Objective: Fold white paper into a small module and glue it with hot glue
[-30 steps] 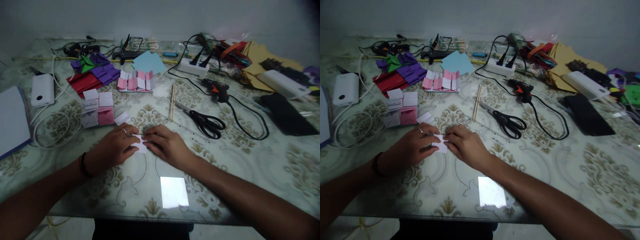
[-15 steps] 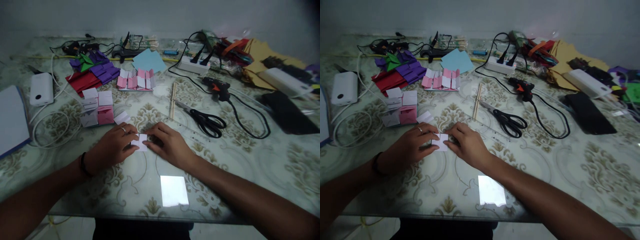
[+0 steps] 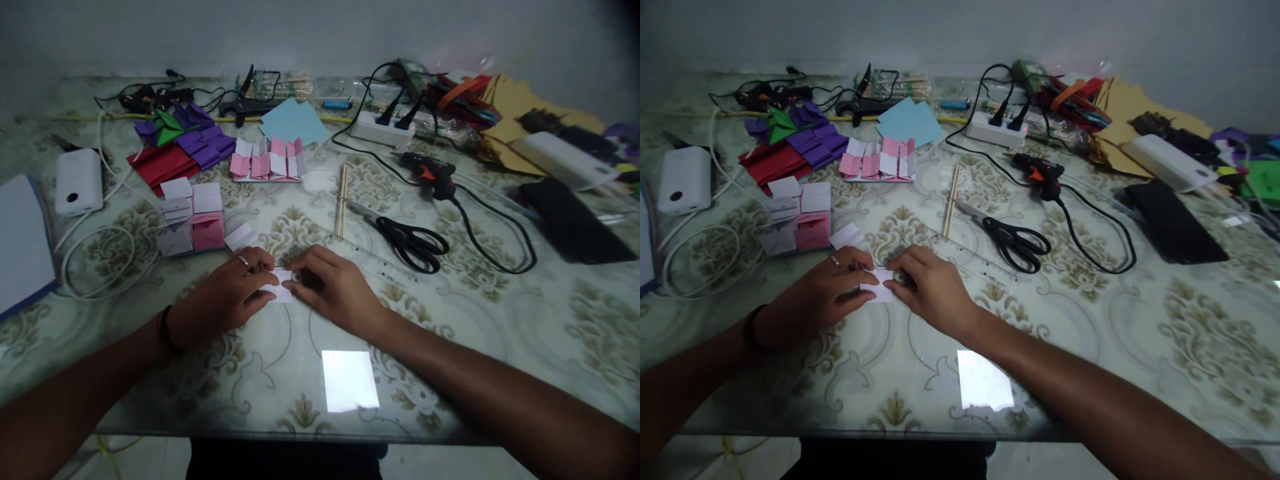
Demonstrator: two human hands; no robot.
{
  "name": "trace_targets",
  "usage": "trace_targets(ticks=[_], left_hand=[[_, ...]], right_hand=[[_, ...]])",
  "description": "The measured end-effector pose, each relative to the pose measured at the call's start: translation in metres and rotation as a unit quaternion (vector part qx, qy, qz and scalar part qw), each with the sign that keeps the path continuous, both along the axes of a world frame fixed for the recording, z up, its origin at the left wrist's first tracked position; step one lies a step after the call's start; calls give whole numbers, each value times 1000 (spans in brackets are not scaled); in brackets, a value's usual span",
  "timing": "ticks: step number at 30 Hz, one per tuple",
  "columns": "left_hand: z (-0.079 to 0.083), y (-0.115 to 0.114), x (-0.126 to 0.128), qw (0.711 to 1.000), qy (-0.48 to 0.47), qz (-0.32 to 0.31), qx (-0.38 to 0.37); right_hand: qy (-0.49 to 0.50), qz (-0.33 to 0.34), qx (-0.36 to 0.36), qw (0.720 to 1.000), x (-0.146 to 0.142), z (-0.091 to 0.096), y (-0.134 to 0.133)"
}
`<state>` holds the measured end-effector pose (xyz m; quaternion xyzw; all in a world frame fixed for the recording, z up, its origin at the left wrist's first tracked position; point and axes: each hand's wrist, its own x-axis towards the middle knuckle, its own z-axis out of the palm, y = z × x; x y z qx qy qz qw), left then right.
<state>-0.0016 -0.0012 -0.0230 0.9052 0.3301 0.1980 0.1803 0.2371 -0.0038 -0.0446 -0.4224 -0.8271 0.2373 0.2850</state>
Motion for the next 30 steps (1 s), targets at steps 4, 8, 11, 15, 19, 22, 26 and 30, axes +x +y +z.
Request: trace_targets(ticks=[4,8,11,15,19,22,26,30], left_hand=[[2,-1,2,1000,-4,12,-13],[2,1,2,999,-27,32,-31],[1,2,0,999,-20,37,-32],[2,4,-1,999,-18,32,-15],[5,4,1,999,-10,32,-15],[7,4,2,1000,-4,20,-22],[6,5,-1,1000,6,-11,-7],[6,5,-4,1000,7,-27,4]], right_hand=[[6,1,-1,1000,0,-1,0],[9,11,9,1000,0,-2,1],[15,17,20,1000,0,-3,1],[6,23,43,999,0,-3,2],[-9,32,64,997,-1,-3,1],[-22,51,97,994,0,-2,0],[-42,63,143,987,2,-1,-1],[-49,78,146,985,4,1,-1]])
